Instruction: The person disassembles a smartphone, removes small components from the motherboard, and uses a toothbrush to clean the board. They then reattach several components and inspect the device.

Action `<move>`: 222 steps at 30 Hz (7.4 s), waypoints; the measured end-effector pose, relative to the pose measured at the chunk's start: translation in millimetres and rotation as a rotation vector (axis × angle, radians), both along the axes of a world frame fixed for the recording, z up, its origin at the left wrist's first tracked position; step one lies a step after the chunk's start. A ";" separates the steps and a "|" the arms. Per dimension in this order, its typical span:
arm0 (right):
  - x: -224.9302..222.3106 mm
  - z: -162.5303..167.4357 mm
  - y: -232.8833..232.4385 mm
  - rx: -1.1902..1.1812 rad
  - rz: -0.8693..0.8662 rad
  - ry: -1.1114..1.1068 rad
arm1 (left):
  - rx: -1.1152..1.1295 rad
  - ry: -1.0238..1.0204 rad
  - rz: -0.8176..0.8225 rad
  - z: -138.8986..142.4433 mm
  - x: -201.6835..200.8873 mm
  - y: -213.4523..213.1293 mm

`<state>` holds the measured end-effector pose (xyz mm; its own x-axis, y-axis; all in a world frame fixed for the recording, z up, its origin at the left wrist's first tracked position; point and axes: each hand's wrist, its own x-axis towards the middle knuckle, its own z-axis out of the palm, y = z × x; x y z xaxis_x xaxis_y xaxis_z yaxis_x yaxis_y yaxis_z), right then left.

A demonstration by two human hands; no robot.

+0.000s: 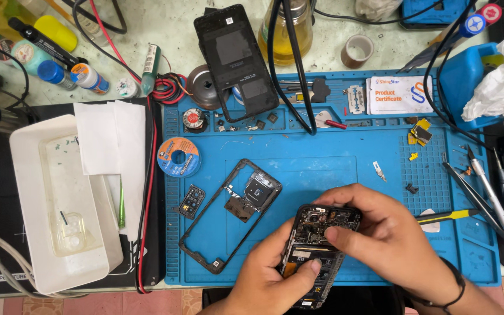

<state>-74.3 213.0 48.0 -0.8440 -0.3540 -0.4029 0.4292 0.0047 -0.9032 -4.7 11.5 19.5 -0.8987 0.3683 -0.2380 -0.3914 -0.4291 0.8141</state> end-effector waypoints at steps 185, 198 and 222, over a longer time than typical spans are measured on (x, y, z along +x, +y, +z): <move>47.1 -13.3 22.6 0.002 0.064 0.072 | 0.014 0.187 0.168 4.3 -8.4 -2.4; 18.2 6.2 21.5 0.028 -0.083 0.110 | -0.057 0.206 0.007 -2.0 -0.2 -1.7; 16.2 10.2 13.5 -0.004 -0.121 0.060 | -0.073 0.215 -0.004 -3.3 1.3 -2.8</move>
